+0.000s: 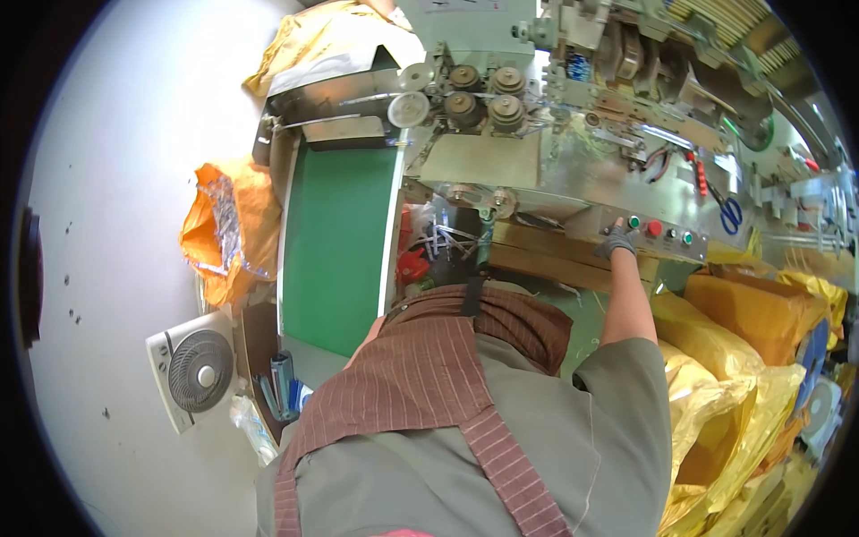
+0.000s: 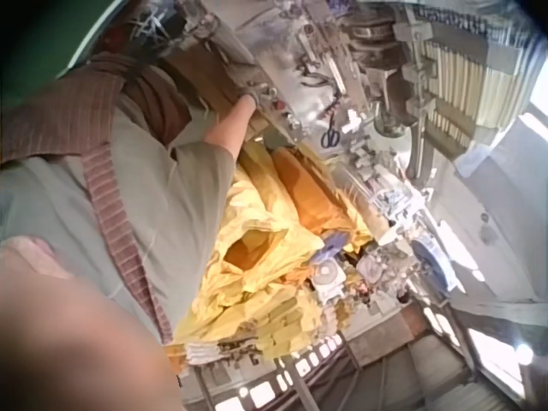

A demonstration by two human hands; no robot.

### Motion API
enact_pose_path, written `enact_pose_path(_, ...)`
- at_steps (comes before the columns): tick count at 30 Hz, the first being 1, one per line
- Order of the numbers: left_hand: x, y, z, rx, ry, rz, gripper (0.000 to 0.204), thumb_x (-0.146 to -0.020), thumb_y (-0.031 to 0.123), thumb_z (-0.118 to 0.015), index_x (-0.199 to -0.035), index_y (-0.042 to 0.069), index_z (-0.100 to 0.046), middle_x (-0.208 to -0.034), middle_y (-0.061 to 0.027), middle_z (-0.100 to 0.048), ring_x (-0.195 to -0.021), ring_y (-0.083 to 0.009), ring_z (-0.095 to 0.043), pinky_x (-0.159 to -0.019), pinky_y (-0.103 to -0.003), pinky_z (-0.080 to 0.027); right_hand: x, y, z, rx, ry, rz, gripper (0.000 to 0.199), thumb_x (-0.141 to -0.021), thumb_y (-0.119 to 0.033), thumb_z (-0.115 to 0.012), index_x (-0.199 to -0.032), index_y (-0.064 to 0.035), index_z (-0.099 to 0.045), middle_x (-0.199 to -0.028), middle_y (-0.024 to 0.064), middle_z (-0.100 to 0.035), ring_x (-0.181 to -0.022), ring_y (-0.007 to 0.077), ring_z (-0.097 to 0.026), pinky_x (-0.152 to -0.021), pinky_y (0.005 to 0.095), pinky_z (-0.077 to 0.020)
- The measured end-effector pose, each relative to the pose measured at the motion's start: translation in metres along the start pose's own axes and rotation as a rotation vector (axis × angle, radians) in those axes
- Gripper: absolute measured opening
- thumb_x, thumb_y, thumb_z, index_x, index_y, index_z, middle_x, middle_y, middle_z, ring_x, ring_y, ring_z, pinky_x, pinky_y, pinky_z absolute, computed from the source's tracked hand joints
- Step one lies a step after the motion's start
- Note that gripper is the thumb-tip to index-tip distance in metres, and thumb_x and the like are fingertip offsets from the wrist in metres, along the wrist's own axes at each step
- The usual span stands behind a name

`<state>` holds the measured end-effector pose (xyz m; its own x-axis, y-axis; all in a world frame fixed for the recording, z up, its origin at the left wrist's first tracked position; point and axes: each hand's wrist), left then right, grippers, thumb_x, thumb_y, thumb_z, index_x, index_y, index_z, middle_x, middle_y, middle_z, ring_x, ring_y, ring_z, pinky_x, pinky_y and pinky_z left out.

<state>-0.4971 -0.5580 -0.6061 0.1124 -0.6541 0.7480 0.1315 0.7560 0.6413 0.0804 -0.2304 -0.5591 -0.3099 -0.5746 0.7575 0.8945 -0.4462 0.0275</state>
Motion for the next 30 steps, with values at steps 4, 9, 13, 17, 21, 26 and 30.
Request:
enact_pose_path(4,0.016,0.035,-0.006,-0.125,0.042,0.108,0.035,-0.094,0.023,-0.041,-0.118,0.006,-0.06,-0.11,-0.0082,-0.065,-0.103,-0.0181,-0.057,-0.09,-0.03,-0.042,0.002,0.001,0.002,0.018,0.003,-0.05,0.135,-0.057,-0.039,-0.087,-0.15,-0.019,0.009,-0.149,0.0339,0.011,-0.142,0.0414,-0.012,-0.114,0.0399,-0.0211)
enact_pose_path(9,0.016,0.033,-0.01,-0.115,0.04,0.122,0.035,-0.094,0.022,-0.04,-0.118,0.006,-0.061,-0.107,-0.008,-0.066,-0.1,-0.0183,-0.059,-0.088,-0.03,-0.043,-0.015,0.006,-0.005,0.025,0.025,-0.033,0.135,-0.056,-0.04,-0.087,-0.149,-0.0211,0.01,-0.149,0.0332,0.012,-0.142,0.0407,-0.013,-0.114,0.0386,-0.0201)
enact_pose_path(13,0.021,0.033,-0.01,-0.143,0.032,0.073,0.034,-0.094,0.02,-0.04,-0.118,0.006,-0.061,-0.105,-0.0079,-0.066,-0.097,-0.0182,-0.059,-0.086,-0.03,-0.044,-0.013,0.004,-0.007,0.009,0.016,-0.042,0.137,-0.056,-0.04,-0.087,-0.149,-0.0208,0.01,-0.15,0.0332,0.011,-0.142,0.04,-0.012,-0.114,0.0379,-0.02)
enact_pose_path(17,0.032,0.056,-0.017,-0.073,0.044,0.105,0.033,-0.094,0.019,-0.041,-0.117,0.006,-0.061,-0.104,-0.0077,-0.066,-0.096,-0.0183,-0.06,-0.085,-0.03,-0.044,-0.019,0.007,-0.007,0.015,0.013,-0.034,0.137,-0.056,-0.04,-0.087,-0.149,-0.0194,0.01,-0.15,0.0336,0.01,-0.142,0.0403,-0.01,-0.114,0.038,-0.0201)
enact_pose_path(21,0.042,0.079,-0.02,-0.184,0.052,0.078,0.032,-0.094,0.019,-0.043,-0.117,0.005,-0.061,-0.106,-0.0102,-0.066,-0.099,-0.0187,-0.061,-0.086,-0.031,-0.044,-0.013,0.011,-0.007,0.018,0.036,-0.03,0.136,-0.056,-0.041,-0.087,-0.149,-0.0183,0.009,-0.15,0.0343,0.007,-0.142,0.0411,-0.009,-0.114,0.0385,-0.0201)
enact_pose_path(26,0.039,0.072,-0.011,-0.306,0.088,-0.063,0.034,-0.091,0.026,-0.051,-0.116,0.005,-0.061,-0.106,-0.015,-0.067,-0.1,-0.0262,-0.063,-0.086,-0.035,-0.047,-0.018,-0.001,0.0,0.022,0.045,0.003,0.135,-0.056,-0.042,-0.086,-0.15,-0.0186,0.008,-0.15,0.0333,0.004,-0.142,0.0405,-0.007,-0.115,0.0397,-0.0188)
enact_pose_path(30,0.035,0.153,-0.011,-0.693,0.28,-0.171,0.035,-0.083,0.031,-0.062,-0.109,0.006,-0.065,-0.097,-0.018,-0.067,-0.091,-0.0362,-0.063,-0.079,-0.043,-0.051,-0.008,-0.001,-0.002,0.074,0.041,-0.027,0.134,-0.056,-0.044,-0.086,-0.15,-0.017,0.007,-0.152,0.0294,0.001,-0.143,0.0389,-0.008,-0.115,0.0396,-0.0177)
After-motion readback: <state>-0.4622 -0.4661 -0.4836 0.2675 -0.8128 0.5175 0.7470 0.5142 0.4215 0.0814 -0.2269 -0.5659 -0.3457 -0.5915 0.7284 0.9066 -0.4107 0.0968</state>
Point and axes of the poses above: each hand's wrist, its own x-axis away from the middle knuckle, its own z-axis out of the back of the hand, y = z × x
